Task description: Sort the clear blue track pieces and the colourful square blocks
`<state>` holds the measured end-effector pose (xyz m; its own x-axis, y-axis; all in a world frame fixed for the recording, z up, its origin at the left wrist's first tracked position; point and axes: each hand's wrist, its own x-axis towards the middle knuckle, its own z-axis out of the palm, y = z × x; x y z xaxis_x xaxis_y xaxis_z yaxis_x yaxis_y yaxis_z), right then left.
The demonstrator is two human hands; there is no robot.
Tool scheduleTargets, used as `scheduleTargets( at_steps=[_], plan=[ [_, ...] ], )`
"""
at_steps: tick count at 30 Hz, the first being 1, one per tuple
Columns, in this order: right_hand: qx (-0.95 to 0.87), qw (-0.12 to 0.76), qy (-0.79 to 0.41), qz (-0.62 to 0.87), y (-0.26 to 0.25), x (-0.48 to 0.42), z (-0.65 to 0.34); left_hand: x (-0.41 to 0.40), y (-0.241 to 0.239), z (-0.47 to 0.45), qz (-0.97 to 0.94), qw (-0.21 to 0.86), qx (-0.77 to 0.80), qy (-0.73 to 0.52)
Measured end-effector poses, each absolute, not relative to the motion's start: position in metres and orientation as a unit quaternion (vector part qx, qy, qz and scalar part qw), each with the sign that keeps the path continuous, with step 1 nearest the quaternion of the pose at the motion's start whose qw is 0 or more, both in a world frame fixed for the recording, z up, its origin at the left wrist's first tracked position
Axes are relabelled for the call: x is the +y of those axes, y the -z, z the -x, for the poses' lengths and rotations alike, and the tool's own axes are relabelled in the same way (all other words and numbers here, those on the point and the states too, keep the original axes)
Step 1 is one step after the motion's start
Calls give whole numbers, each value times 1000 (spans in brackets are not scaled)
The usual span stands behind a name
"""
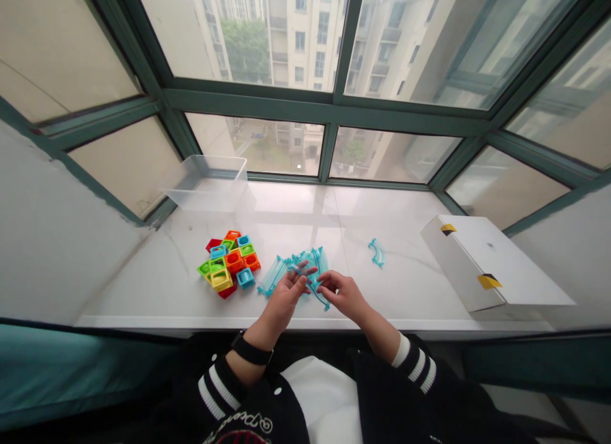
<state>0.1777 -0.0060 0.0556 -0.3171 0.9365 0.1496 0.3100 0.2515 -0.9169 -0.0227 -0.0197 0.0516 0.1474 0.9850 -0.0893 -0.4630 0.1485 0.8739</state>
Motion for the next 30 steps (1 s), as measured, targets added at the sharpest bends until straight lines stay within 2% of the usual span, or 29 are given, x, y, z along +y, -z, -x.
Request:
scheduleTargets(
  at_steps=[6,10,23,30],
  plan=[
    [-733,382,-390,407,-55,-13,-186,-13,-52,28,-328,653,362,-579],
    [-732,397,-349,430,-51,-15,-192,-12,-54,32,-337,633,376,-586],
    [-740,400,-291,457,-55,-25,-205,-18,-51,24,-403,616,414,-535],
    [-648,472,-208,560,-40,-6,-267,-22,-53,50,-491,553,471,-482]
  ],
)
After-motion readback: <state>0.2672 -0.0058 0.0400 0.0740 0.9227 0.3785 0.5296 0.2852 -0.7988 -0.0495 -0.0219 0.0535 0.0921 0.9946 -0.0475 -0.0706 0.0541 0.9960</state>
